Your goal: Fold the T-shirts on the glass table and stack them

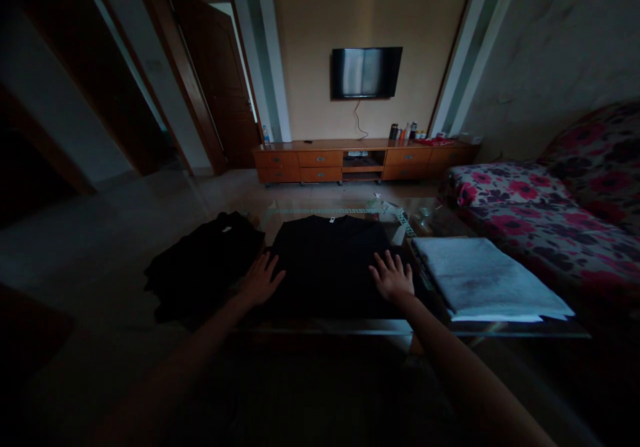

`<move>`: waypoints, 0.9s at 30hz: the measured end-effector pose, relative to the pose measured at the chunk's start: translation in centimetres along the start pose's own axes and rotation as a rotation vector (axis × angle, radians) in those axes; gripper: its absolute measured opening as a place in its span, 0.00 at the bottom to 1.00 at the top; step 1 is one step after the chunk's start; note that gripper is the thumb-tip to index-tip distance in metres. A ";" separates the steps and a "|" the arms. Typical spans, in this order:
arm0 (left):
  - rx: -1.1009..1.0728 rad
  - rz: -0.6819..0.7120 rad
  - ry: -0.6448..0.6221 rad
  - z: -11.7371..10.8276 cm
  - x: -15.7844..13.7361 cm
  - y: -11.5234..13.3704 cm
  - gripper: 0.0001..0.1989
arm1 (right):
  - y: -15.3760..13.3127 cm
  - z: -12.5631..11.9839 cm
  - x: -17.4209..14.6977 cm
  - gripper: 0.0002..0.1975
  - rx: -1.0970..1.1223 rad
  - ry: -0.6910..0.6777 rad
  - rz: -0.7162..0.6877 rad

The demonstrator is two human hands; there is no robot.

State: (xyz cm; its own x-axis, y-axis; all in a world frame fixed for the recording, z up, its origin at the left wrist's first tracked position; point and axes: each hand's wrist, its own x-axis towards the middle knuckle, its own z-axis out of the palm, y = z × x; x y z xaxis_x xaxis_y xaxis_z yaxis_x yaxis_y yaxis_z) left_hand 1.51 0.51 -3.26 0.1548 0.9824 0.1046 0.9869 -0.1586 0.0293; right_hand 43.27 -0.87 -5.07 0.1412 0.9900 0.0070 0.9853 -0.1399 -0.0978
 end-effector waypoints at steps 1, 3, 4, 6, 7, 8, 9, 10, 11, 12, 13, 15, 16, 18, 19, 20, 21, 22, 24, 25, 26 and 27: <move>0.013 -0.001 0.014 -0.1 0.1 0.0 0.35 | -0.2 -0.3 0.0 0.33 0.000 0.002 0.002; 0.039 0.028 0.082 -0.6 0.3 0.8 0.31 | -1.2 -1.0 0.0 0.32 -0.016 0.011 0.022; 0.045 0.065 0.120 -1.0 0.3 1.5 0.30 | -2.1 -1.4 -0.2 0.33 -0.026 0.022 0.038; 0.023 0.174 0.171 -1.5 -0.1 3.7 0.28 | -4.9 -2.1 -0.8 0.34 -0.030 0.056 0.034; -0.004 0.234 0.172 -1.6 -0.4 5.1 0.27 | -6.6 -2.2 -1.4 0.36 -0.012 0.074 -0.001; -0.035 0.283 0.162 -1.6 -0.7 6.4 0.28 | -8.3 -2.3 -2.0 0.36 0.015 0.087 -0.079; -0.062 0.321 0.144 -1.4 -1.1 7.7 0.28 | -10.0 -2.2 -2.7 0.37 0.045 0.084 -0.168; -0.084 0.357 0.118 -1.2 -1.6 8.9 0.28 | -11.6 -2.0 -3.5 0.37 0.070 0.077 -0.250; -0.099 0.388 0.085 -0.8 -2.0 9.8 0.28 | -12.9 -1.7 -4.1 0.36 0.088 0.062 -0.320; -0.108 0.404 0.053 -0.4 -2.4 10.5 0.29 | -13.8 -1.4 -4.7 0.36 0.098 0.043 -0.370; -0.114 0.413 0.022 -0.1 -2.7 11.0 0.29 | -14.5 -1.0 -5.2 0.35 0.104 0.024 -0.404; -0.119 0.407 -0.020 0.4 -3.1 11.4 0.30 | -14.9 -0.6 -5.8 0.35 0.104 -0.008 -0.435; -0.123 0.400 -0.029 0.6 -3.2 11.4 0.30 | -14.7 -0.4 -5.9 0.35 0.105 -0.018 -0.444; -0.129 0.385 -0.038 0.5 -3.2 11.2 0.31 | -14.0 -0.3 -5.8 0.36 0.107 -0.031 -0.448; -0.130 0.377 -0.041 0.4 -3.2 10.9 0.32 | -13.5 -0.3 -5.6 0.38 0.108 -0.035 -0.440; -0.130 0.369 -0.044 0.2 -3.2 10.6 0.33 | -12.9 -0.3 -5.5 0.39 0.106 -0.038 -0.425; -0.127 0.365 -0.048 0.1 -3.2 10.2 0.35 | -12.2 -0.3 -5.3 0.41 0.101 -0.041 -0.403; -0.124 0.362 -0.052 -0.1 -3.2 9.6 0.36 | -11.3 -0.2 -5.1 0.42 0.093 -0.043 -0.380; -0.117 0.357 -0.051 -0.4 -3.2 7.8 0.39 | -8.9 -0.1 -4.7 0.43 0.069 -0.034 -0.341; -0.111 0.347 -0.048 -0.6 -3.2 6.6 0.40 | -7.4 0.0 -4.5 0.43 0.056 -0.024 -0.321; -0.105 0.330 -0.044 -0.8 -3.2 5.4 0.41 | -5.7 0.1 -4.3 0.43 0.041 -0.008 -0.295; -0.098 0.303 -0.044 -0.9 -3.2 4.0 0.43 | -3.9 0.2 -4.2 0.42 0.028 0.007 -0.263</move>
State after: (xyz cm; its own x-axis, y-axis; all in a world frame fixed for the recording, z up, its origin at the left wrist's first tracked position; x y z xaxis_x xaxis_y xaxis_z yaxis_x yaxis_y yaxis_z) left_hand 4.95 -3.40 -2.57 0.4453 0.8918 0.0807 0.8866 -0.4517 0.0994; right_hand 38.79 -4.45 -4.92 -0.1191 0.9920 0.0426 0.9852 0.1234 -0.1188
